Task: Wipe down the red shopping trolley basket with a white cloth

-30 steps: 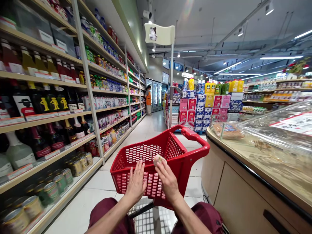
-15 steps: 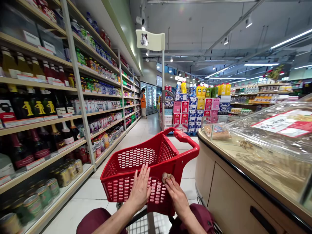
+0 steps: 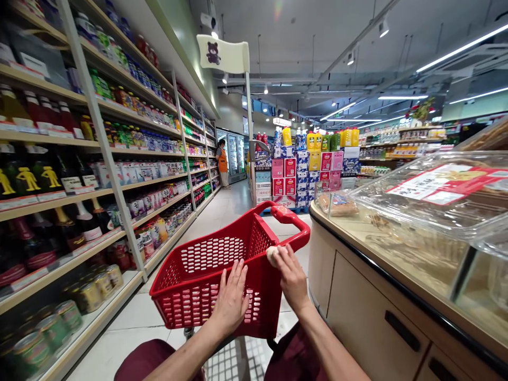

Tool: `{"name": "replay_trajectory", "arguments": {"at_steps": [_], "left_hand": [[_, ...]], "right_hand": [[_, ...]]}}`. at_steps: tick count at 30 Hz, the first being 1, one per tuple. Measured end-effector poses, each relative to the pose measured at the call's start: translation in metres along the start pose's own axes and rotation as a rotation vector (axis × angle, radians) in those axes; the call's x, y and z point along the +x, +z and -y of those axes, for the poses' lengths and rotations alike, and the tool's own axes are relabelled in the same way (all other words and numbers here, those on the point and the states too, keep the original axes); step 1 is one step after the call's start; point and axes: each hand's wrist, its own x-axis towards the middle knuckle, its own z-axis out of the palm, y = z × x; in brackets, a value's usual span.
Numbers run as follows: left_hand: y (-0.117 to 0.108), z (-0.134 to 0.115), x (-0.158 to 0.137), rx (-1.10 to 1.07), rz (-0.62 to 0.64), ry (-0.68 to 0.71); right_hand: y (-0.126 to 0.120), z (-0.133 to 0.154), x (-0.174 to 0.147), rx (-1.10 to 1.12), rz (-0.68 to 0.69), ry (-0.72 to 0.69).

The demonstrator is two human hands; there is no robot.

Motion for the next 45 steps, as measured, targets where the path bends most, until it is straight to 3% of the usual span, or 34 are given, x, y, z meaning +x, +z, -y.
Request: {"name": "replay_trajectory", "arguments": {"at_steps": [6,11,16,21,27,32,37,42,45], "left_hand": [[-0.003,0.007,-0.003,0.023,0.032,-0.007],[-0.004,0.01,0.001,0.02,0.093,-0.073],[0.002,0.021,-0.005,0.028,0.148,-0.11],[0.014,0.053,-0.027,0.085,0.234,-0.306],[0.014,0.066,-0.038,0.052,0.372,-0.313],[0.01,0.063,-0.037,0.001,0.416,-0.314],[0.003,0.064,-0.037,-0.045,0.456,-0.317],[-0.003,0.069,-0.032,-0.073,0.491,-0.314],[-0.002,0.071,-0.029,-0.073,0.494,-0.328]], "right_hand": [[-0.012,-0.012,-0.008,0.009,0.077,-0.081],[-0.025,-0.029,0.026,-0.096,-0.083,0.084],[-0.024,-0.036,0.037,-0.098,0.096,-0.058],[-0.009,-0.039,0.053,-0.265,0.018,0.097],[0.016,-0.014,0.06,-0.223,0.338,-0.147],[0.004,-0.039,0.068,-0.428,0.313,0.039],[0.009,-0.024,0.062,-0.33,0.403,-0.114],[0.0,-0.033,0.078,-0.433,0.411,0.016],[0.011,-0.016,0.075,-0.385,0.443,-0.044]]}}
